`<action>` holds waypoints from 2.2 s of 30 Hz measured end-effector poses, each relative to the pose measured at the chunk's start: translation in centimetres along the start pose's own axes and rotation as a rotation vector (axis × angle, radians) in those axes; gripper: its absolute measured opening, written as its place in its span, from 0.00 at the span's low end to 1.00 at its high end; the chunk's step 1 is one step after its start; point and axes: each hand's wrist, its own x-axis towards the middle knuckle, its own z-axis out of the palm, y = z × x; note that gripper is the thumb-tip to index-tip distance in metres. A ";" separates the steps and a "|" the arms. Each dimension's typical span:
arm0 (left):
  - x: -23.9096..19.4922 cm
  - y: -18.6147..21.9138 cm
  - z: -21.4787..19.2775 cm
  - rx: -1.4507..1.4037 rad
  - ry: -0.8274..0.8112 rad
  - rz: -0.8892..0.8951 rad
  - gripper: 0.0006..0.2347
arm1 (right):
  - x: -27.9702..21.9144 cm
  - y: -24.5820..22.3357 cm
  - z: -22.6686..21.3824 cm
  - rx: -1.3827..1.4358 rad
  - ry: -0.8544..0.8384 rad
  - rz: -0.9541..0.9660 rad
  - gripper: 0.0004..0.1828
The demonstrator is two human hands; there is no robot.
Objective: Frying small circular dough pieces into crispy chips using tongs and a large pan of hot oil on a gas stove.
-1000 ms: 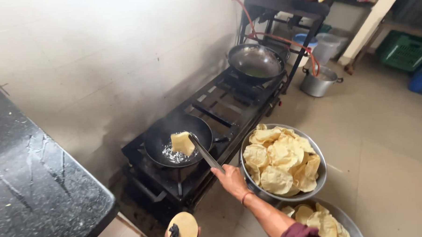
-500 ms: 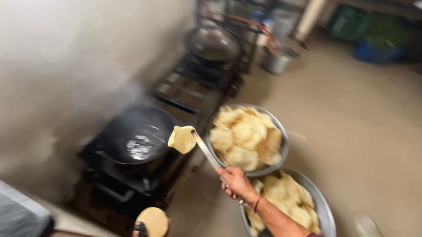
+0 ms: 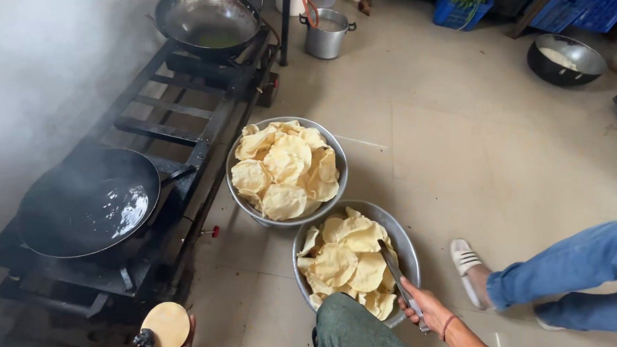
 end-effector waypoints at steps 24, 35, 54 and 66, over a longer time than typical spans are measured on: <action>-4.8 2.7 2.5 -0.017 -0.004 0.192 0.18 | -14.0 -1.7 31.0 -0.870 -0.624 -0.197 0.25; -4.7 3.2 1.9 -0.039 -0.041 0.230 0.16 | -17.0 0.3 33.6 -1.239 -0.402 -0.625 0.30; -5.1 3.4 2.5 -0.034 -0.036 0.295 0.15 | -16.4 1.5 32.4 -1.230 -0.394 -0.625 0.26; -2.2 3.4 -1.5 -0.007 -0.112 0.356 0.13 | -14.6 3.1 32.5 -1.211 -0.442 -0.872 0.27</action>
